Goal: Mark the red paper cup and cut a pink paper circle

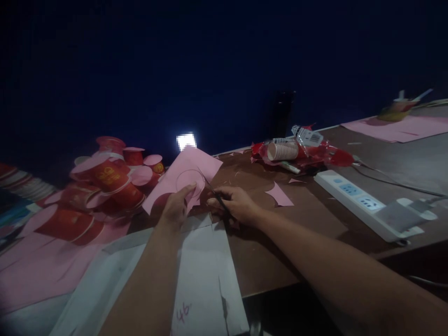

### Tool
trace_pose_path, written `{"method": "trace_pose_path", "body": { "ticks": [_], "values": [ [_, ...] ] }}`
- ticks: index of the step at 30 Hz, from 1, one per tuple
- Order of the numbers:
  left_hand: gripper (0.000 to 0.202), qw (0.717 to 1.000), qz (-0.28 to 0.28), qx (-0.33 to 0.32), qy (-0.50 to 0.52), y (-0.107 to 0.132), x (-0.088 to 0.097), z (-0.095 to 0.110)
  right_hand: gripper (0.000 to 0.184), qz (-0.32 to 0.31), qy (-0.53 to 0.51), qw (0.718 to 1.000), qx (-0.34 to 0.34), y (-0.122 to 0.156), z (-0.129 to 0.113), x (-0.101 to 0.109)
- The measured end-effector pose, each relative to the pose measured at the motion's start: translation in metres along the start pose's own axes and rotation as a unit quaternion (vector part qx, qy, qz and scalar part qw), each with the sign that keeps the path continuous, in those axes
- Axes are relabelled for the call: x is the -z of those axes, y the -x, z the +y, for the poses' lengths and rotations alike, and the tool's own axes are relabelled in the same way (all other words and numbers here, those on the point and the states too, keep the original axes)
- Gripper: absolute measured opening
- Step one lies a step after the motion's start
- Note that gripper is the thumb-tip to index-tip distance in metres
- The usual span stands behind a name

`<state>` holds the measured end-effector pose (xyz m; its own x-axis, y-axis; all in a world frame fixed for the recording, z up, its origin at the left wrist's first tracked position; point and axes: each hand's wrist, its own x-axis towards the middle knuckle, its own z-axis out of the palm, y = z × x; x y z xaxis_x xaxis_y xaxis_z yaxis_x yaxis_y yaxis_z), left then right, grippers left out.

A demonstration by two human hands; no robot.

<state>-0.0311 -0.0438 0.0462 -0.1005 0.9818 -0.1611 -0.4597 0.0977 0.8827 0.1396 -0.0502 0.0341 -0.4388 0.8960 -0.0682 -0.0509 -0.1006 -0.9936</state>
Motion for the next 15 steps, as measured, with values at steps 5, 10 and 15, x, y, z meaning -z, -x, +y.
{"method": "trace_pose_path", "body": {
  "ticks": [5,10,15],
  "values": [
    [0.022,1.0,-0.002,0.004,0.01,-0.0018,0.0016,-0.0013,0.052,-0.003,-0.003,1.0,0.007,-0.0007,0.0029,0.0005],
    [0.024,1.0,0.005,0.008,-0.01,-0.0013,0.0031,-0.0002,0.05,0.001,0.0,1.0,-0.001,-0.0002,0.0026,0.0011],
    [0.027,0.999,0.022,-0.008,-0.025,0.0008,0.0046,0.003,0.047,0.006,0.006,1.0,0.003,-0.0013,0.0033,0.0018]
  ]
}}
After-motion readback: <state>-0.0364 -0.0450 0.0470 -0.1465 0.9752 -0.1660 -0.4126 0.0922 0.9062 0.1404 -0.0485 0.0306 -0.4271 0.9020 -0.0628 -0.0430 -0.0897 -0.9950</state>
